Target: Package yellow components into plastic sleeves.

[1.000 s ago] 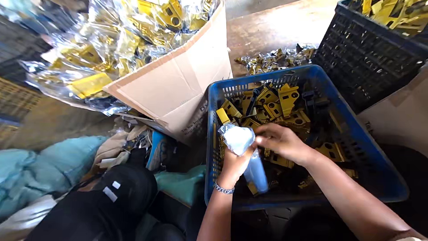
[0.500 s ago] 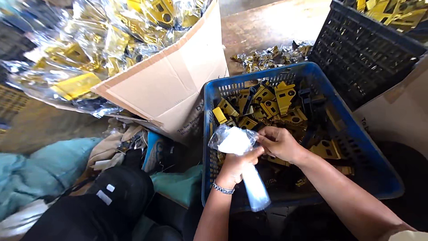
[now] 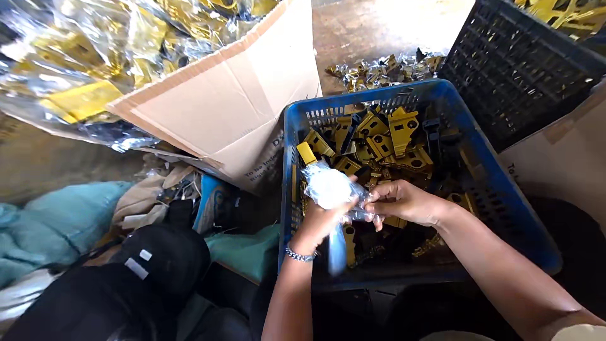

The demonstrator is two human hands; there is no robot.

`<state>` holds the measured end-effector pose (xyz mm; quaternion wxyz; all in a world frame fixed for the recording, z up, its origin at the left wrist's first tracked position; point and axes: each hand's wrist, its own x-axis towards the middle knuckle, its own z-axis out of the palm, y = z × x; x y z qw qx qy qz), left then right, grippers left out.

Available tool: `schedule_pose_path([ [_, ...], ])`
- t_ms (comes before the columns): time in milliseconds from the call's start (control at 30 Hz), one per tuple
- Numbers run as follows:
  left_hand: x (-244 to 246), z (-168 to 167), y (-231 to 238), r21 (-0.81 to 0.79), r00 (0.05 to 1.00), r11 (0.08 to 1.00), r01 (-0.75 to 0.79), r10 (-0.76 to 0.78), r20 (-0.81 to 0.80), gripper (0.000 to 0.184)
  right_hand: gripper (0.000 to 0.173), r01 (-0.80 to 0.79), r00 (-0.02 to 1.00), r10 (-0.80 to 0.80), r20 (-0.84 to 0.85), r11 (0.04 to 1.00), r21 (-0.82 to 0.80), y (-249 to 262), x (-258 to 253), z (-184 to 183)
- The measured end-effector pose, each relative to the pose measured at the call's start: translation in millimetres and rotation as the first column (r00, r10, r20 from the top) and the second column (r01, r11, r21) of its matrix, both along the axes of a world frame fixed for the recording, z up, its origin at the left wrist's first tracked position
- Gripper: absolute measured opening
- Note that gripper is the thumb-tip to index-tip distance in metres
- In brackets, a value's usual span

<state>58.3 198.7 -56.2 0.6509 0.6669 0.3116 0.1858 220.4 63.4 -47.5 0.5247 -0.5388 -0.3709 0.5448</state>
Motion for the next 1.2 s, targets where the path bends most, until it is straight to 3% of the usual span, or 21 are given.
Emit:
schedule_pose_path([
  [67, -7.6, -10.0, 24.5, 0.282, 0.963, 0.921, -0.269, 0.262, 0.063, 0.039, 0.014, 0.113, 0.993, -0.113, 0.025, 0.994, -0.012, 4.0, 1.1, 4.8],
  [133, -16.2, -10.6, 44.3, 0.278, 0.876, 0.831, -0.481, 0.444, 0.188, 0.027, 0.028, 0.293, 0.955, -0.293, 0.044, 0.956, 0.005, 14.7, 0.0, 9.1],
  [200, -22.0, 1.2, 34.7, 0.102, 0.885, 0.899, -0.425, 0.39, 0.254, 0.014, 0.033, 0.307, 0.935, -0.31, 0.169, 0.951, 0.045, 28.9, -7.8, 13.1],
  [267, -20.7, 7.8, 15.3, -0.081, 0.941, 0.981, -0.174, 0.19, 0.279, 0.03, 0.028, 0.078, 0.931, -0.12, 0.345, 0.988, 0.133, 45.5, -22.2, 15.5],
  [333, -19.9, 11.8, 11.0, -0.11, 0.96, 0.99, -0.088, 0.113, 0.256, 0.033, 0.025, -0.136, 0.873, 0.029, 0.487, 0.973, 0.185, 60.8, -30.5, 19.6],
  [400, -31.8, 12.3, 24.8, 0.032, 0.944, 0.974, -0.223, 0.208, 0.255, 0.033, 0.032, -0.087, 0.898, -0.034, 0.439, 0.964, 0.252, 72.3, -24.5, 16.7],
  [467, -45.6, 5.6, 45.4, 0.227, 0.883, 0.873, -0.431, 0.355, 0.307, 0.035, 0.032, 0.111, 0.931, -0.189, 0.311, 0.961, 0.252, 84.9, -13.1, 11.8],
  [533, -55.3, -4.1, 56.2, 0.252, 0.772, 0.752, -0.609, 0.489, 0.406, 0.036, 0.017, 0.229, 0.94, -0.242, 0.242, 0.97, 0.082, 92.6, -6.1, -3.7],
  [600, -58.3, -3.2, 60.7, 0.177, 0.688, 0.711, -0.681, 0.537, 0.488, 0.034, 0.029, 0.154, 0.978, -0.122, 0.171, 0.969, -0.191, 95.6, -19.5, -37.1],
  [667, -52.7, 3.7, 58.9, 0.123, 0.656, 0.709, -0.694, 0.554, 0.512, 0.027, 0.044, -0.034, 0.991, 0.087, 0.101, 0.899, -0.438, 106.0, -51.6, -61.0],
  [733, -45.3, 5.0, 54.3, 0.142, 0.669, 0.712, -0.688, 0.545, 0.506, 0.026, 0.058, -0.093, 0.88, 0.322, 0.348, 0.837, -0.54, 121.3, -79.8, -77.2],
  [767, -42.2, 3.7, 54.1, 0.163, 0.667, 0.697, -0.698, 0.55, 0.503, 0.027, 0.068, -0.122, 0.748, 0.446, 0.492, 0.821, -0.558, 128.1, -88.8, -79.4],
  [833, -39.2, 1.4, 55.3, 0.184, 0.652, 0.663, -0.726, 0.578, 0.491, 0.029, 0.069, -0.183, 0.542, 0.551, 0.635, 0.814, -0.551, 130.9, -99.1, -76.6],
  [1000, -36.7, -1.9, 57.1, 0.196, 0.675, 0.677, -0.71, 0.574, 0.464, 0.039, 0.051, -0.367, 0.283, 0.524, 0.803, 0.833, -0.414, 126.1, -84.2, -85.1],
  [1067, -34.9, -3.3, 55.1, 0.185, 0.692, 0.694, -0.695, 0.577, 0.434, 0.047, 0.051, -0.399, 0.233, 0.543, 0.807, 0.81, -0.43, 131.7, -83.0, -82.4],
  [1200, -27.5, 2.2, 49.5, 0.141, 0.674, 0.695, -0.706, 0.596, 0.437, 0.043, 0.058, -0.391, 0.131, 0.588, 0.798, 0.771, -0.504, 142.4, -84.5, -69.4],
])
